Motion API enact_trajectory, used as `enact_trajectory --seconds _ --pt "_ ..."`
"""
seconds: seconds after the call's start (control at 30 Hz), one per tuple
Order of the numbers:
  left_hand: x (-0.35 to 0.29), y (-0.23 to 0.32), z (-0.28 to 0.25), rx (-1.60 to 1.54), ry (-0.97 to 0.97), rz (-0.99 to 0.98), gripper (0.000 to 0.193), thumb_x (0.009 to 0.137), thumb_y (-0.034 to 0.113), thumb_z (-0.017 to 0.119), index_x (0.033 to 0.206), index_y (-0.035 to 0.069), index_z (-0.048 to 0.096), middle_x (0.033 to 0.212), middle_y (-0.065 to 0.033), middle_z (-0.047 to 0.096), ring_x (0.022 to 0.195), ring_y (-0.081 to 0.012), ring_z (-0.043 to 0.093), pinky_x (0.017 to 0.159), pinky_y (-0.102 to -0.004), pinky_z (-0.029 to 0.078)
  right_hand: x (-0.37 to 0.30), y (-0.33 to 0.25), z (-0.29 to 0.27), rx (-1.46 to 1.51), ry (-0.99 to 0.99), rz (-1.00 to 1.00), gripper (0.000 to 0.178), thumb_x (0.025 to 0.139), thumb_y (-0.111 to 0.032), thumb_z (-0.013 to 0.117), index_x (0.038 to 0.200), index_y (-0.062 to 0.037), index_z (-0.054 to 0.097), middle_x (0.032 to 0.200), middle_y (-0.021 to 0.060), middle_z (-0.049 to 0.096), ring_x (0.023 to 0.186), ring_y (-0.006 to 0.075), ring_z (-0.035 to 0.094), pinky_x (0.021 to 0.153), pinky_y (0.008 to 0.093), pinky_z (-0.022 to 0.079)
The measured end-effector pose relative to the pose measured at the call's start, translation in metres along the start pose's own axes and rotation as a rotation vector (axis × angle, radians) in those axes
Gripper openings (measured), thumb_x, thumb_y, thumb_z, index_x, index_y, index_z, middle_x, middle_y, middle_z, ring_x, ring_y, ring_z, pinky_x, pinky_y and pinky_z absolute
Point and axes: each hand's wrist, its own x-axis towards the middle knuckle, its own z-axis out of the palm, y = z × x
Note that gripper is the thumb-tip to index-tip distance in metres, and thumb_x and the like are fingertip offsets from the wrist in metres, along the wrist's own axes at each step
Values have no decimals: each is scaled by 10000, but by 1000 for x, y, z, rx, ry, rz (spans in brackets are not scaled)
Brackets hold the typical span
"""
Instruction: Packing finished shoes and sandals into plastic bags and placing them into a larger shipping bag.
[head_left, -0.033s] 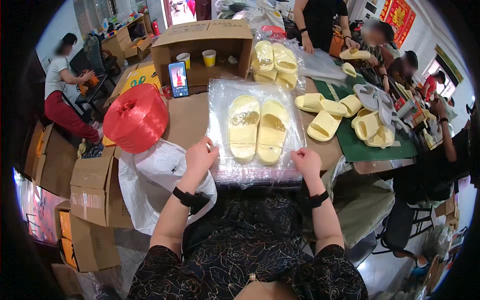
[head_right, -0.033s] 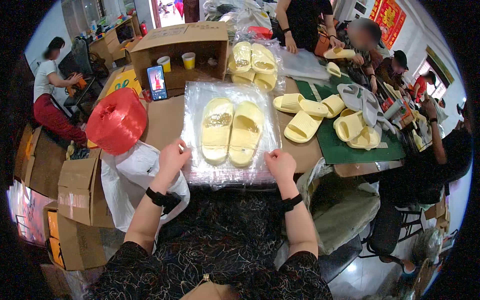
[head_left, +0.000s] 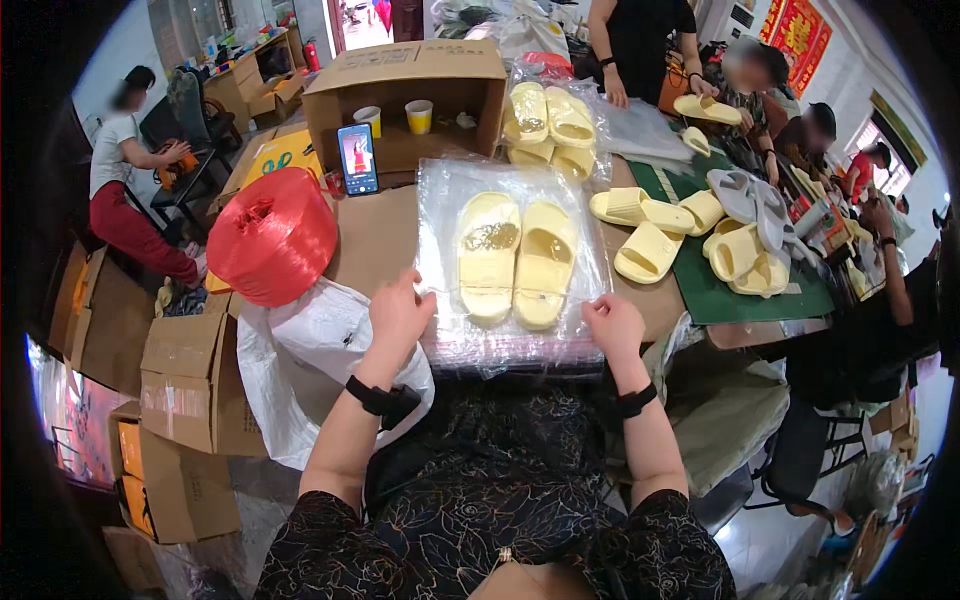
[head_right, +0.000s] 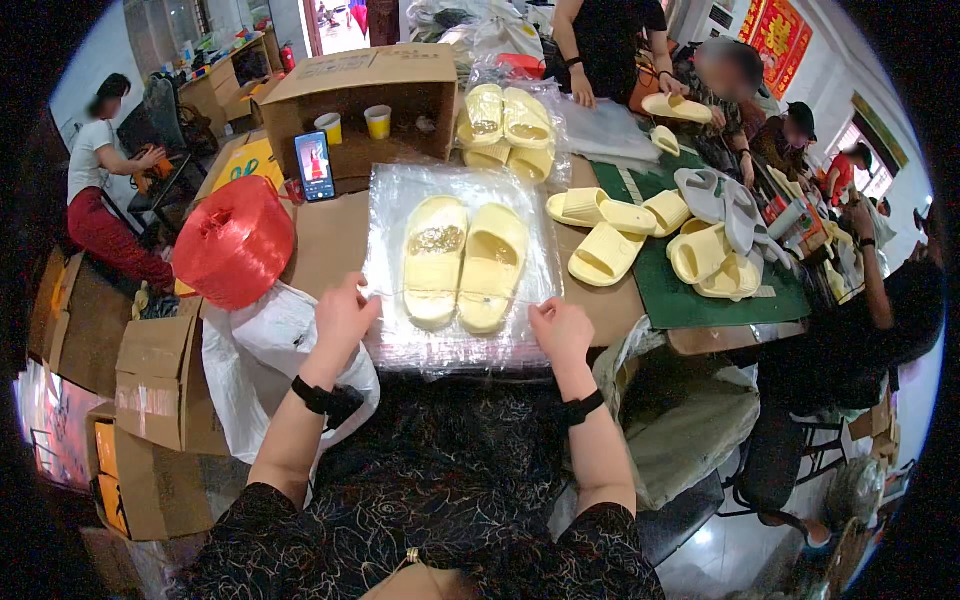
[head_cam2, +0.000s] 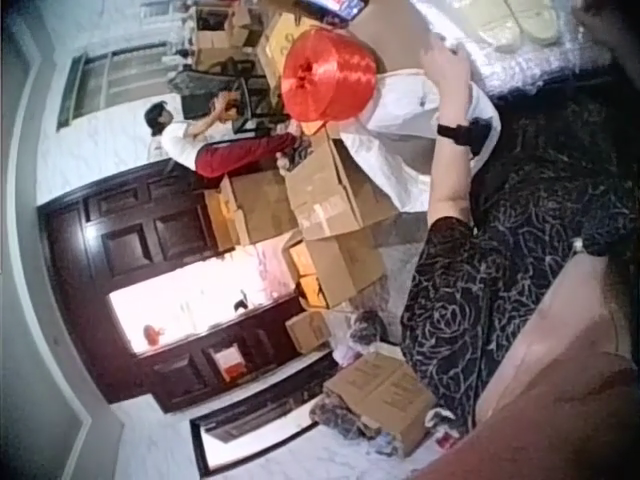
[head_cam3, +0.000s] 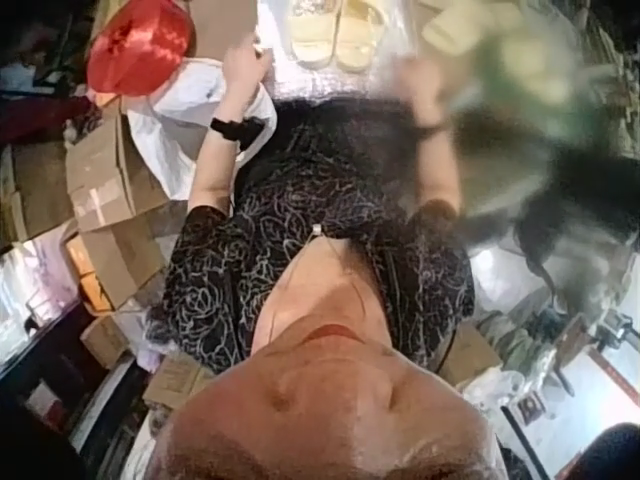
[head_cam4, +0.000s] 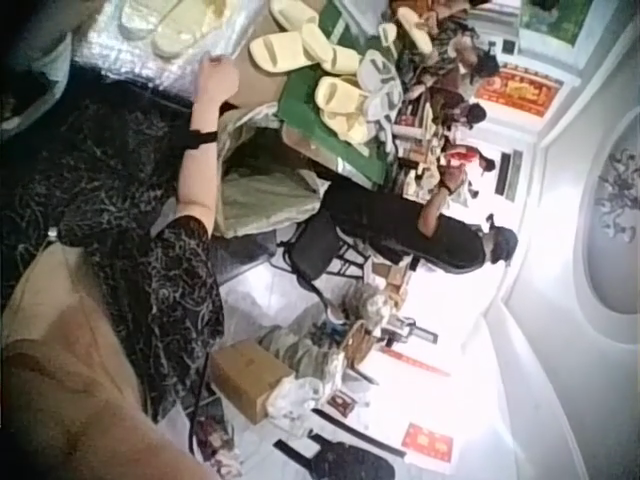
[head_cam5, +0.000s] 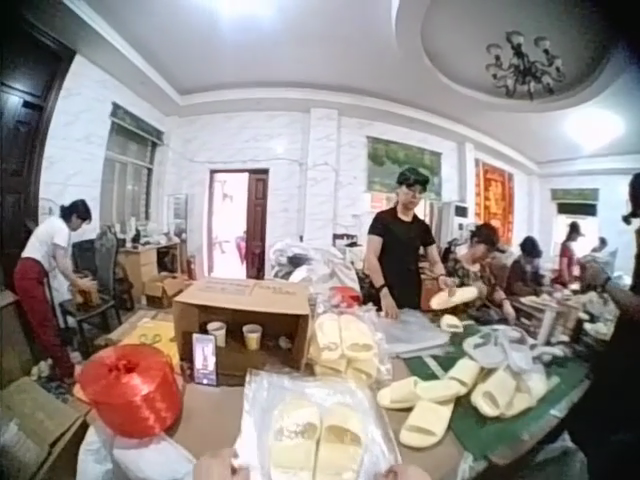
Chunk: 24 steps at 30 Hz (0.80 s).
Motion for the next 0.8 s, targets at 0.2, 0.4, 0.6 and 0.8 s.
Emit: enact_trajectory --seconds 0.2,0.4,0.6,0.8 --pt "-23 35 -8 -38 183 615 306 830 92 628 1136 78 628 1258 -113 614 1236 -349 510 1022 -465 432 -22 -43 -11 -89 425 -542 326 785 -74 675 1100 -71 588 1099 123 566 1038 332 531 836 418 478" --pt "-20 19 32 111 -126 642 463 921 233 566 1365 112 518 1525 -104 373 1417 -358 311 1139 -499 299 -23 -51 17 26 162 -649 203 860 -120 629 1059 -80 631 1024 93 606 950 310 588 805 416 499" --pt "-17 11 27 -65 101 467 558 875 317 650 1347 48 524 1468 -230 390 1385 -402 323 1136 -494 284 -20 -51 25 130 119 -467 377 829 -241 712 1131 -51 592 1036 130 565 919 315 591 782 411 506" --pt "-8 10 5 -7 125 151 533 791 418 738 1121 15 627 987 -165 631 978 -348 526 903 -453 413 -17 -44 30 239 135 -202 626 753 -299 777 1213 44 527 1084 196 504 894 303 580 777 394 497"
